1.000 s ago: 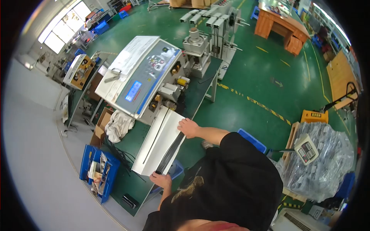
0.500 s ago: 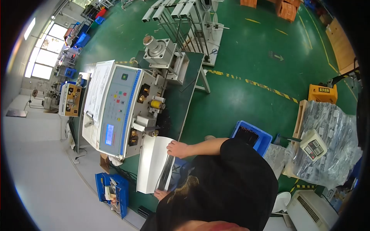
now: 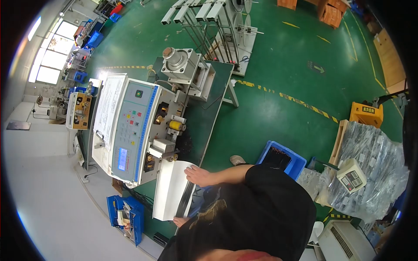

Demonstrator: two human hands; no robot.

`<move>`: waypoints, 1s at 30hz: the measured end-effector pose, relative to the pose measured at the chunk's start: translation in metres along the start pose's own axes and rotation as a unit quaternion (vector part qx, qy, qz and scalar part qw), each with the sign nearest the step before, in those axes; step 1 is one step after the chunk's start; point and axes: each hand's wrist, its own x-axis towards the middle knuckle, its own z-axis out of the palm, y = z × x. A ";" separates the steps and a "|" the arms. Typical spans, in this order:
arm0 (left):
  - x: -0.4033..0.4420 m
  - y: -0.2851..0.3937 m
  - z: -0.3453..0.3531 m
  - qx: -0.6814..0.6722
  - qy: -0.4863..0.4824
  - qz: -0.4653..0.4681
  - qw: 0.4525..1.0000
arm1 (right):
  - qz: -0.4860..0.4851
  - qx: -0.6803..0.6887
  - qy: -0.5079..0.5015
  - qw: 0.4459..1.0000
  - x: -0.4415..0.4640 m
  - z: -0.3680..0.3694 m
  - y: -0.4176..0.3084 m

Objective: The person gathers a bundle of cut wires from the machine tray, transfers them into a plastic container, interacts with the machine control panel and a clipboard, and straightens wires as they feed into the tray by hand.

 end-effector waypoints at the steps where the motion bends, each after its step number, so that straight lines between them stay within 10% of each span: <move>1: 0.001 -0.001 -0.007 0.010 -0.029 0.007 1.000 | -0.004 -0.001 0.000 1.000 0.000 0.000 0.000; 6: -0.005 0.018 -0.061 0.034 -0.145 0.034 0.988 | 0.017 0.014 -0.064 0.998 0.003 0.009 -0.005; 30: -0.023 0.018 -0.046 -0.195 -0.009 -0.026 0.980 | 0.101 -0.011 -0.099 0.990 0.010 0.029 -0.036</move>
